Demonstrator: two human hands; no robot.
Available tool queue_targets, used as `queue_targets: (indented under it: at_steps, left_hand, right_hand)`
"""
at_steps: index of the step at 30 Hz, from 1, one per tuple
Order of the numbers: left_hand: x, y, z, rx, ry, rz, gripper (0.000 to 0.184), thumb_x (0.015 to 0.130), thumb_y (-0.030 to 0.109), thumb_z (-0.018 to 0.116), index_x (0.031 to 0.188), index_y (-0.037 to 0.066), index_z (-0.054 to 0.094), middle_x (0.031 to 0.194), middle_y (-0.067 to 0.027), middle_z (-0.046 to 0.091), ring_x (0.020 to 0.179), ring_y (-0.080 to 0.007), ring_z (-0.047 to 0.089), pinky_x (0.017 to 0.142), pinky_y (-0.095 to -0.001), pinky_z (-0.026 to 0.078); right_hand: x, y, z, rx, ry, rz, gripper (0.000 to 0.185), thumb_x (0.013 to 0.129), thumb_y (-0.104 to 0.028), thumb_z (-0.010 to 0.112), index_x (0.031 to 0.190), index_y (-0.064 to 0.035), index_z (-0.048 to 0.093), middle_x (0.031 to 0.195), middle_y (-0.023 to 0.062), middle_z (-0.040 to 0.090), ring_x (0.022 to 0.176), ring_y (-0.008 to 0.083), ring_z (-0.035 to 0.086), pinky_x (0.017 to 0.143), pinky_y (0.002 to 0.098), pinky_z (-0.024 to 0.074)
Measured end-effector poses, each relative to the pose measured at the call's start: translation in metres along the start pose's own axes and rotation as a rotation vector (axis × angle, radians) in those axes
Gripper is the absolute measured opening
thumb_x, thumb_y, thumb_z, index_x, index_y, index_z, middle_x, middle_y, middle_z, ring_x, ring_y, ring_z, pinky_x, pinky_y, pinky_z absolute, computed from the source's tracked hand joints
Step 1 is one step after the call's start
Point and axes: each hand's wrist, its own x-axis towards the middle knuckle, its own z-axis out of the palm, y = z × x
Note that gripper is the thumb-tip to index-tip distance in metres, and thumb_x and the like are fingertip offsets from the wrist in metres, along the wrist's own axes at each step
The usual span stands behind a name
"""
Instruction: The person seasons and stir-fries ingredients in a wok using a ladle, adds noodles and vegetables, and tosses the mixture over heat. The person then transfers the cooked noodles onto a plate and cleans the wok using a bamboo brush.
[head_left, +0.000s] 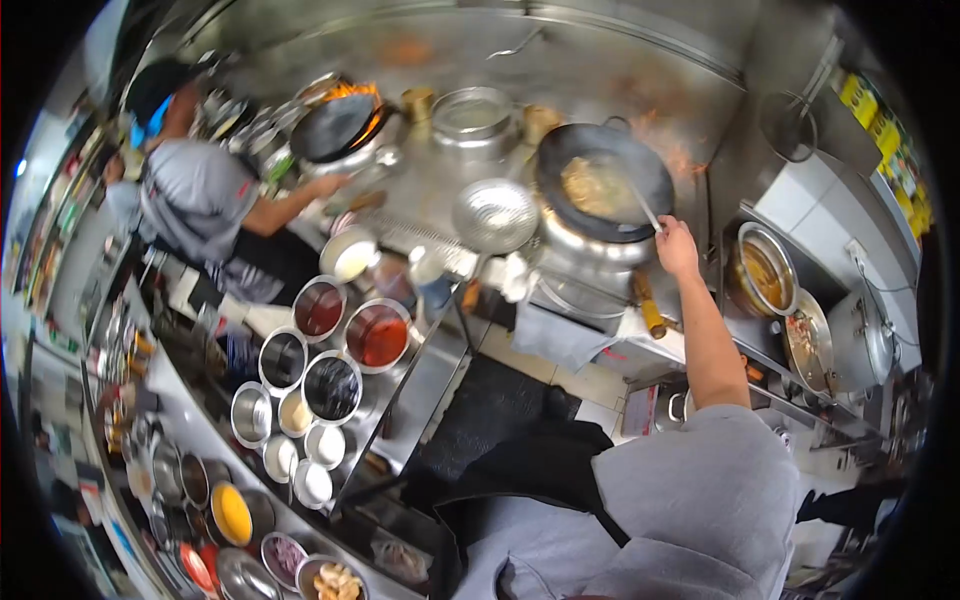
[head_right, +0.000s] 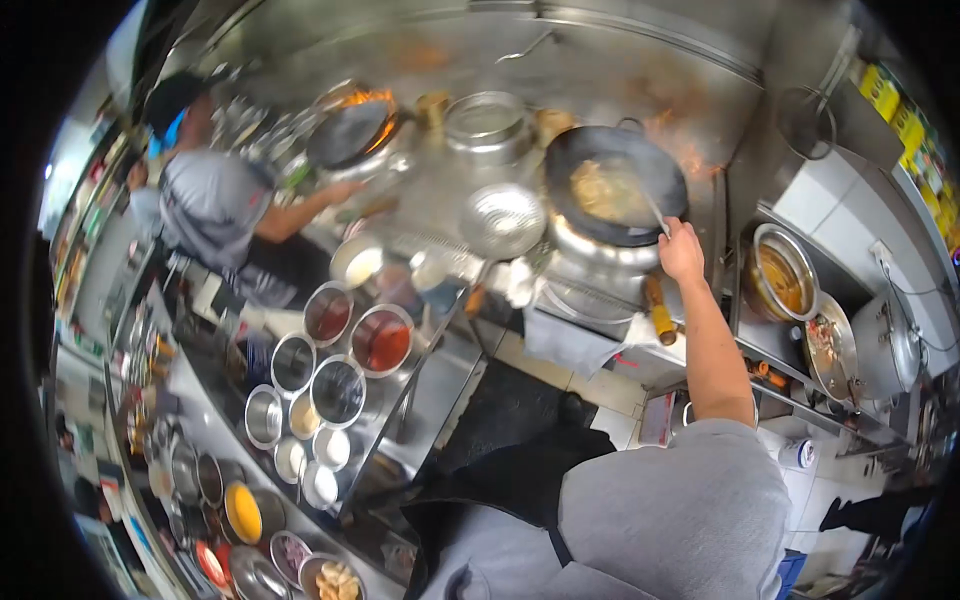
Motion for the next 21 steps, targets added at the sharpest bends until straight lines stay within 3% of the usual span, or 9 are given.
queue_targets:
  at_steps: [3,6,8,10,13,14,17,20,21]
  left_hand:
    - [0.001,0.067,0.186,0.561,-0.158,0.729,0.022,0.095,0.022,0.058,0.104,0.005,0.068,0.121,-0.0198,0.055,0.098,-0.0299,0.059,0.08,-0.0436,0.048]
    - [-0.038,0.158,0.411,0.05,-0.682,0.379,0.024,0.091,0.018,0.062,0.111,0.006,0.055,0.087,-0.0081,0.064,0.059,-0.0154,0.061,0.044,-0.0267,0.047]
    - [-0.041,0.184,0.536,0.163,-0.872,0.445,0.029,0.093,0.015,0.059,0.12,0.005,0.055,0.103,-0.0064,0.064,0.083,-0.0153,0.064,0.063,-0.0284,0.054]
    - [-0.068,0.2,0.662,0.074,-1.132,0.532,0.03,0.093,0.008,0.059,0.122,0.002,0.054,0.107,-0.007,0.064,0.084,-0.0155,0.064,0.064,-0.0287,0.055]
    - [-0.121,0.201,0.828,0.304,-0.908,0.922,0.025,0.085,0.001,0.067,0.108,-0.001,0.058,0.109,-0.0104,0.061,0.098,-0.023,0.064,0.074,-0.0328,0.055]
    - [-0.104,0.195,0.884,0.556,-0.708,1.621,0.021,0.079,-0.002,0.069,0.098,0.0,0.059,0.118,-0.0174,0.059,0.107,-0.0335,0.06,0.087,-0.0397,0.05]
    - [-0.178,0.194,0.966,0.348,-0.605,1.577,0.012,0.083,0.004,0.066,0.087,0.001,0.054,0.133,-0.0295,0.049,0.12,-0.0463,0.05,0.096,-0.0483,0.043]
    - [-0.193,0.203,1.013,0.306,-0.537,1.672,0.012,0.085,0.002,0.061,0.083,0.002,0.05,0.131,-0.0347,0.047,0.125,-0.0488,0.045,0.095,-0.0509,0.042]
    - [-0.194,0.206,1.023,0.272,-0.541,1.687,0.012,0.084,0.002,0.061,0.083,0.002,0.049,0.129,-0.0345,0.048,0.125,-0.0485,0.045,0.095,-0.0515,0.042]
  right_hand:
    - [0.023,0.029,-0.015,-0.27,-0.252,0.25,0.06,0.083,-0.03,0.069,0.137,-0.0196,0.045,0.131,0.0199,0.05,0.119,0.0433,0.052,0.095,0.0577,0.0457]
    - [0.024,0.091,0.039,-0.218,-0.496,0.277,0.084,0.085,-0.033,0.068,0.154,-0.0291,0.019,0.143,0.0237,0.045,0.121,0.0417,0.054,0.1,0.0502,0.0454]
    - [0.019,0.121,0.063,0.097,-0.455,0.371,0.076,0.087,-0.023,0.059,0.153,-0.0243,0.023,0.111,0.0246,0.066,0.108,0.0395,0.063,0.094,0.0481,0.0482]
    - [-0.011,0.142,0.114,0.364,-0.249,0.297,0.07,0.088,-0.022,0.059,0.15,-0.0153,0.029,0.115,0.0259,0.063,0.106,0.0412,0.062,0.09,0.0468,0.0499]
    - [-0.056,0.094,0.049,0.925,-0.52,0.531,0.067,0.092,-0.008,0.055,0.151,-0.0148,0.023,0.071,0.0029,0.049,0.054,0.0134,0.05,0.048,0.033,0.0456]
    - [-0.055,0.094,0.033,0.916,-0.526,0.536,0.067,0.092,-0.008,0.055,0.151,-0.0148,0.023,0.071,0.0029,0.049,0.054,0.0134,0.05,0.048,0.033,0.0456]
    - [-0.051,0.088,-0.008,1.411,-0.746,0.687,0.064,0.093,-0.003,0.053,0.149,-0.0214,0.029,0.066,0.0009,0.045,0.046,0.0104,0.044,0.04,0.0278,0.0398]
    - [-0.029,0.092,0.005,1.278,-0.725,0.539,0.058,0.091,-0.005,0.056,0.144,-0.0156,0.035,0.064,-0.0011,0.044,0.048,0.0082,0.043,0.04,0.0261,0.0384]
    - [-0.023,0.109,0.029,1.022,-0.706,0.433,0.064,0.089,-0.008,0.055,0.148,-0.0167,0.031,0.069,0.0088,0.058,0.051,0.0202,0.056,0.045,0.0371,0.0467]
